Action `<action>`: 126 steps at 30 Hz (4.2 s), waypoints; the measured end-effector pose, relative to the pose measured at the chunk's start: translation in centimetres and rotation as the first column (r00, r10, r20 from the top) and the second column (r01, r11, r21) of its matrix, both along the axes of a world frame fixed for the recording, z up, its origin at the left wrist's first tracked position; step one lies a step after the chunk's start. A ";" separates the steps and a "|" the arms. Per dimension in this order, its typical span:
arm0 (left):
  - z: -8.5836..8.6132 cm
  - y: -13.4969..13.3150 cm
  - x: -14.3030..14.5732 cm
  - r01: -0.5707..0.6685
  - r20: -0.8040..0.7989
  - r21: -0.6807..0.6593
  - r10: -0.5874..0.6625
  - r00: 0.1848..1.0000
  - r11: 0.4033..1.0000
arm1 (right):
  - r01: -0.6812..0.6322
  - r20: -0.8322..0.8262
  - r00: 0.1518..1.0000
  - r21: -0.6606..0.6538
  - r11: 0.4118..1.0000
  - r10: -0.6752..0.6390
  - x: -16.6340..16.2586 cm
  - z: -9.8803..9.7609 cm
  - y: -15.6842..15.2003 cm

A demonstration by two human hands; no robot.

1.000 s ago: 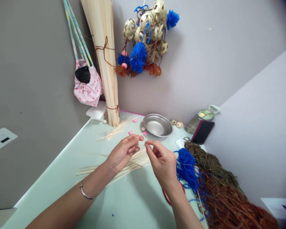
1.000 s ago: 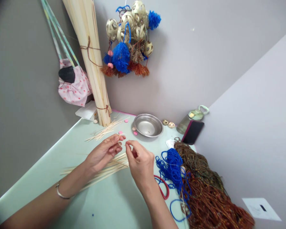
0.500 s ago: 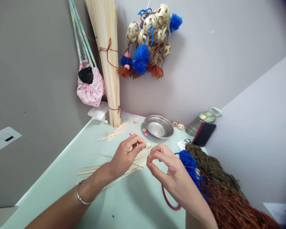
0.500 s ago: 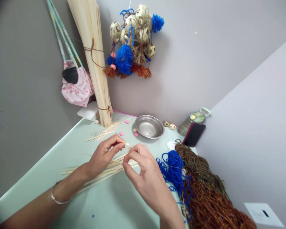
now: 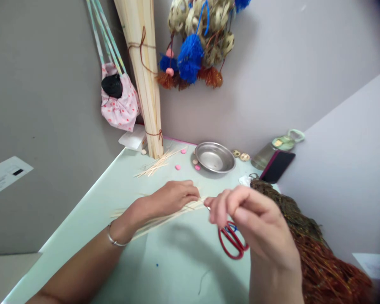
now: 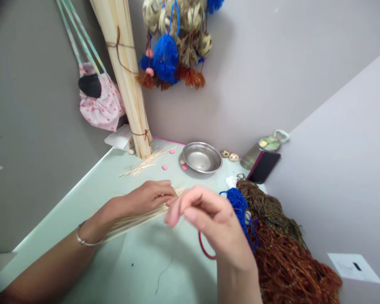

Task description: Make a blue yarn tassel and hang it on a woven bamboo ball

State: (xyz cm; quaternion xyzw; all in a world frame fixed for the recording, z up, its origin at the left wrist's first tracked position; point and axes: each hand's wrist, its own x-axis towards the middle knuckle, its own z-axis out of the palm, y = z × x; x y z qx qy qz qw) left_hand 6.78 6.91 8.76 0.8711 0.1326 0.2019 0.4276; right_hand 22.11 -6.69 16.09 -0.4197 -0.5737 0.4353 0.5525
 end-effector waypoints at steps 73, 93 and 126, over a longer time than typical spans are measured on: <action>3.6 -3.9 -0.6 0.419 0.196 -0.491 -0.372 0.907 0.764 | 0.275 -0.084 0.957 -0.037 0.961 -0.277 1.0 -2.9 2.6; 2.1 -2.1 0.5 0.039 0.314 -0.775 0.331 0.890 0.630 | 0.218 0.564 0.278 0.752 0.623 -0.778 -1.2 -3.6 2.8; 0.3 -2.3 1.5 0.279 0.323 -0.946 0.436 0.840 0.165 | 0.381 0.708 0.399 0.450 0.808 -0.583 -2.1 -4.5 3.8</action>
